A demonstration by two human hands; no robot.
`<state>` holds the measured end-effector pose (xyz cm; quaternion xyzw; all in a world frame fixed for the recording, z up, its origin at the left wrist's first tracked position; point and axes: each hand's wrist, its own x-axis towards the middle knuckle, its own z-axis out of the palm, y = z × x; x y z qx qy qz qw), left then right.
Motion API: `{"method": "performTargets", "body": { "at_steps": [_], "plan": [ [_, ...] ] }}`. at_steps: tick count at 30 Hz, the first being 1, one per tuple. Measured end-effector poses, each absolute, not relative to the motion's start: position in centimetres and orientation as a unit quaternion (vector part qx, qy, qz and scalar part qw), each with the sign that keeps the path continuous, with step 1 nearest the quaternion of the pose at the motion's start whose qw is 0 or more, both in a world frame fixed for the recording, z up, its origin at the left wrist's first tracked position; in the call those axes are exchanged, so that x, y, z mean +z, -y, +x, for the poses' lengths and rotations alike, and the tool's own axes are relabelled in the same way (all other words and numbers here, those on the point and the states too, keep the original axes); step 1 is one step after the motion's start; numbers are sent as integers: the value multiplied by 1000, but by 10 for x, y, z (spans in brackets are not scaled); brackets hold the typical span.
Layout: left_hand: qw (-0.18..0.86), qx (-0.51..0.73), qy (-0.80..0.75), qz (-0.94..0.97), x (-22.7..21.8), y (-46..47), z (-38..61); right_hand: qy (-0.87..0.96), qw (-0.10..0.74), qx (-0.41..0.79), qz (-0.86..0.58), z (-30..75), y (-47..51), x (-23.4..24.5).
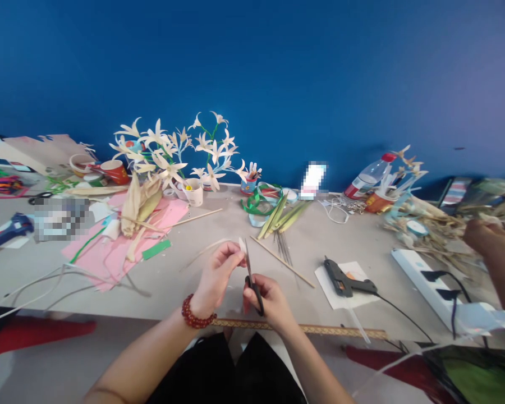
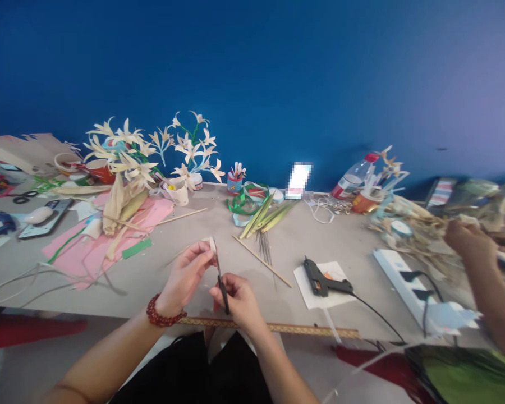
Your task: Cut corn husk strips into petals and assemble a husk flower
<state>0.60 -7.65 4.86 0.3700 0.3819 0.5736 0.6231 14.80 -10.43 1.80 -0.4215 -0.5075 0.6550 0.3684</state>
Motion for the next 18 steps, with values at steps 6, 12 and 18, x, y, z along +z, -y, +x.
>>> {"method": "performTargets", "body": {
  "at_steps": [6,12,18],
  "plan": [
    [619,574,-382,376,47,77,5,519,361,647,-426,148,104,20],
    [620,572,-378,382,47,76,4,529,358,644,-421,150,103,19],
    [620,574,-373,385,47,75,3,527,358,647,-420,151,102,12]
  ]
}}
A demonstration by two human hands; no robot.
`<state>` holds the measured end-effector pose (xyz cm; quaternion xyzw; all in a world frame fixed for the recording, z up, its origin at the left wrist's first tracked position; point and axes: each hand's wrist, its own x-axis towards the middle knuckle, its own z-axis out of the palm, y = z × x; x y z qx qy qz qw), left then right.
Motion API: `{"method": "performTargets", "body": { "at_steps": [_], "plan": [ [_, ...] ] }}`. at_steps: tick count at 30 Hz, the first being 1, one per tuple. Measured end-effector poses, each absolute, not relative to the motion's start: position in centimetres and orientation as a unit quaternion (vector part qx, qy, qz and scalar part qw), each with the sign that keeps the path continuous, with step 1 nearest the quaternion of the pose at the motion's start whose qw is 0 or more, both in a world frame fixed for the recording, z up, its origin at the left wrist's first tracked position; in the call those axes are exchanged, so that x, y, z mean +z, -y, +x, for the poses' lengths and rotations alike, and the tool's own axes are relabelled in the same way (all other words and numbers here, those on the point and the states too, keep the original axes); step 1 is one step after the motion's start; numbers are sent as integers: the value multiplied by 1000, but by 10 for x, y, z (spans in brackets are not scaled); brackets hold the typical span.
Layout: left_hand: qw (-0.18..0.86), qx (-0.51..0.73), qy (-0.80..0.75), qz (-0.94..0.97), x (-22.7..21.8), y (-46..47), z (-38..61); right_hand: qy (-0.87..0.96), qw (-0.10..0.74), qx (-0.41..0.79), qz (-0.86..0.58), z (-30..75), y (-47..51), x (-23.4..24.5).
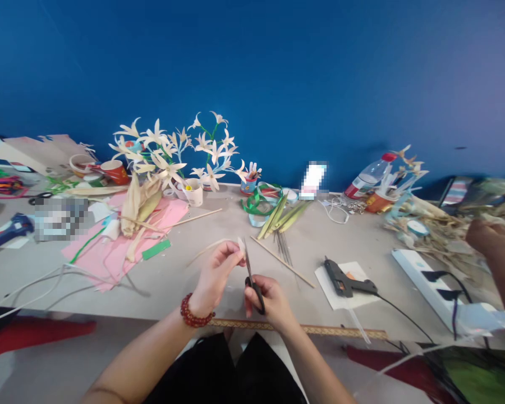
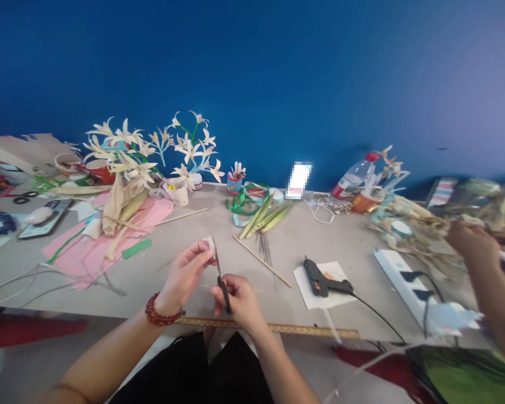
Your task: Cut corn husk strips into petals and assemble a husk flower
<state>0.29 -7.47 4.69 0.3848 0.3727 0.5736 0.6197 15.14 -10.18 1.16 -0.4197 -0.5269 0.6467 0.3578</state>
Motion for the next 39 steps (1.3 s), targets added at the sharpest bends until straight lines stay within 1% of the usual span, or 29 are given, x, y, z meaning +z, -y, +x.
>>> {"method": "performTargets", "body": {
  "at_steps": [19,26,32,34,35,37,39],
  "plan": [
    [615,557,-369,419,55,71,-4,527,346,647,-429,154,100,14],
    [626,552,-370,408,56,71,-7,539,360,637,-418,158,99,19],
    [631,566,-365,384,48,69,-8,560,324,627,-435,163,98,19],
    [640,566,-360,375,46,68,-8,579,309,592,-467,167,95,19],
    [644,564,-358,373,46,68,-8,603,296,549,-497,169,92,20],
    [648,557,-357,376,46,68,-9,663,245,403,-581,173,86,23],
    [646,548,-361,390,46,69,-10,706,168,233,-648,177,79,28]
  ]
}}
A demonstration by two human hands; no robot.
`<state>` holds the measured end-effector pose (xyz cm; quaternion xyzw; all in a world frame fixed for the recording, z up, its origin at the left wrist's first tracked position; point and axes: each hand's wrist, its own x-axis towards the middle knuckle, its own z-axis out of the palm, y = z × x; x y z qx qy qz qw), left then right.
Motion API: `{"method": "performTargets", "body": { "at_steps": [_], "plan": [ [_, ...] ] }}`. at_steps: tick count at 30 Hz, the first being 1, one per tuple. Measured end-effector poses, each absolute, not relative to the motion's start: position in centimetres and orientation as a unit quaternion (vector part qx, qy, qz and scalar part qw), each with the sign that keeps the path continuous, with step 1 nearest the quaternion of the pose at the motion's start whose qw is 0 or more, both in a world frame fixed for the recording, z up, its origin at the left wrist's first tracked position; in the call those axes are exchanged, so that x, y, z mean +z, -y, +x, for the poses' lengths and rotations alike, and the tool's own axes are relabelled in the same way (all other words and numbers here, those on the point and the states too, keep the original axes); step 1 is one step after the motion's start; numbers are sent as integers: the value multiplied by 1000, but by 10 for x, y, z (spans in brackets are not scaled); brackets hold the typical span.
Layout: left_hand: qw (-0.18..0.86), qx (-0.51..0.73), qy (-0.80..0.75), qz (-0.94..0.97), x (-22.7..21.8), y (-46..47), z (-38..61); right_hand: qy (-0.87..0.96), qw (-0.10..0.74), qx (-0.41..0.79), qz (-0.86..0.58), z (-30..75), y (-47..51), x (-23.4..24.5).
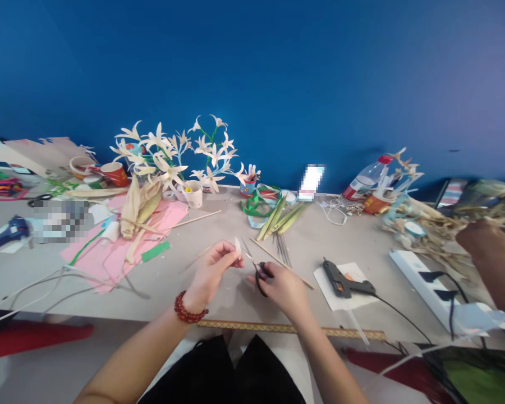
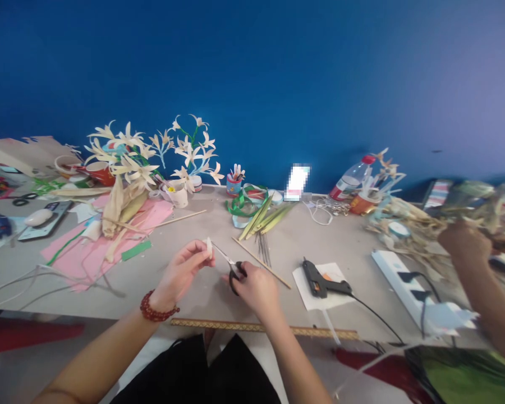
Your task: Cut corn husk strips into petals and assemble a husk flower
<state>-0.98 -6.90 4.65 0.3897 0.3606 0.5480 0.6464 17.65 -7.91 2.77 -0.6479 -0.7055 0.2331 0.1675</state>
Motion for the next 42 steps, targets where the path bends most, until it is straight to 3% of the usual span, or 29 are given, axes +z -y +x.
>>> {"method": "performTargets", "body": {
  "at_steps": [4,9,12,17,22,25,31,42],
  "plan": [
    [643,529,-361,420,47,70,-12,732,54,77,-675,177,67,36],
    [688,505,-342,394,46,66,-19,775,32,75,-627,179,55,40],
    [763,454,-305,345,47,61,-25,798,121,153,-570,184,47,42],
    [880,300,-239,280,45,52,-28,768,358,382,-367,177,36,51],
    [900,254,-229,269,40,41,-30,766,380,404,-326,163,27,57],
    [829,308,-301,357,40,30,-33,781,353,350,-378,162,20,56],
    [508,390,-435,633,31,18,-31,800,321,237,-449,158,12,46],
    [196,390,-488,756,24,24,-25,778,382,207,-454,146,25,29]
  ]
}}
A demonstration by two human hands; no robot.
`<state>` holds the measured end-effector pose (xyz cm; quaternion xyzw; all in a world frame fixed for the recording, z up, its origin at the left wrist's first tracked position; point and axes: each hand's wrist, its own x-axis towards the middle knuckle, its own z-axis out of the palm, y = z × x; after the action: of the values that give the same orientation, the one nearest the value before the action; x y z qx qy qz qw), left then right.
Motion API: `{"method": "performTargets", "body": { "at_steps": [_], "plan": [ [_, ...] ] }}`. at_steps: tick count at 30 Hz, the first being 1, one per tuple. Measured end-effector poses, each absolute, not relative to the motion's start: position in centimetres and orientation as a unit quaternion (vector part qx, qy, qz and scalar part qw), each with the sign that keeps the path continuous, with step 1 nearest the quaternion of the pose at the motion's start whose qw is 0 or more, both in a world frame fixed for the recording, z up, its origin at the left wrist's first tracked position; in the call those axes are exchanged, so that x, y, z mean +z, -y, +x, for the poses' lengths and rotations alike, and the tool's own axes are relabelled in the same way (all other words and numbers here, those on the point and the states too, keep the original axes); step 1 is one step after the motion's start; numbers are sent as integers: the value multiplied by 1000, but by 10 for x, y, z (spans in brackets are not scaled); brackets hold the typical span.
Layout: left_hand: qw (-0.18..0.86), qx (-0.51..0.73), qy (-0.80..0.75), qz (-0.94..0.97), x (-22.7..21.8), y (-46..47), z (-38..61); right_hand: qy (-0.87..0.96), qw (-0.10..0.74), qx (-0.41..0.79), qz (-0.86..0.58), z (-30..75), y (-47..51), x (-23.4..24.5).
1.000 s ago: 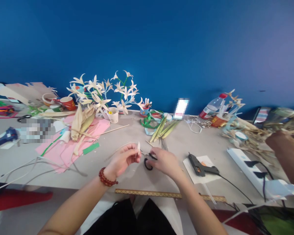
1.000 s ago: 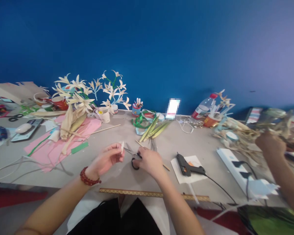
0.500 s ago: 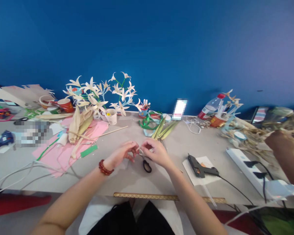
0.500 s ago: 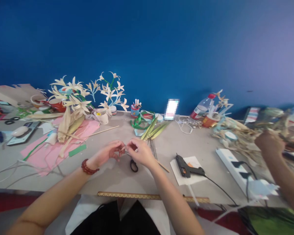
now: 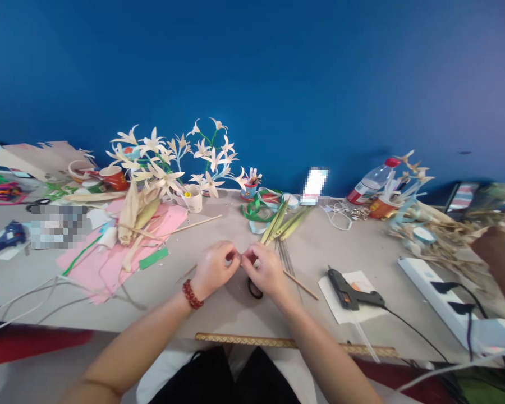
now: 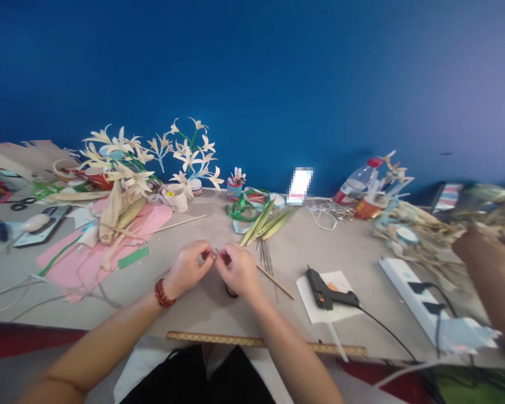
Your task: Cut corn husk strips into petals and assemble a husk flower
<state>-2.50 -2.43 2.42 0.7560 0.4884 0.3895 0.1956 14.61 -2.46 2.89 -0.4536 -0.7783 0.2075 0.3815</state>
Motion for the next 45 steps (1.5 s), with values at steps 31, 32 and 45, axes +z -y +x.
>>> {"method": "performTargets", "body": {
  "at_steps": [31,32,45],
  "plan": [
    [148,392,-427,801,33,31,-20,705,456,295,-457,145,24,24],
    [146,390,-426,803,33,31,-20,709,450,295,-456,144,24,23],
    [49,440,-422,792,23,29,-30,675,495,225,-498,173,9,22]
  ]
}}
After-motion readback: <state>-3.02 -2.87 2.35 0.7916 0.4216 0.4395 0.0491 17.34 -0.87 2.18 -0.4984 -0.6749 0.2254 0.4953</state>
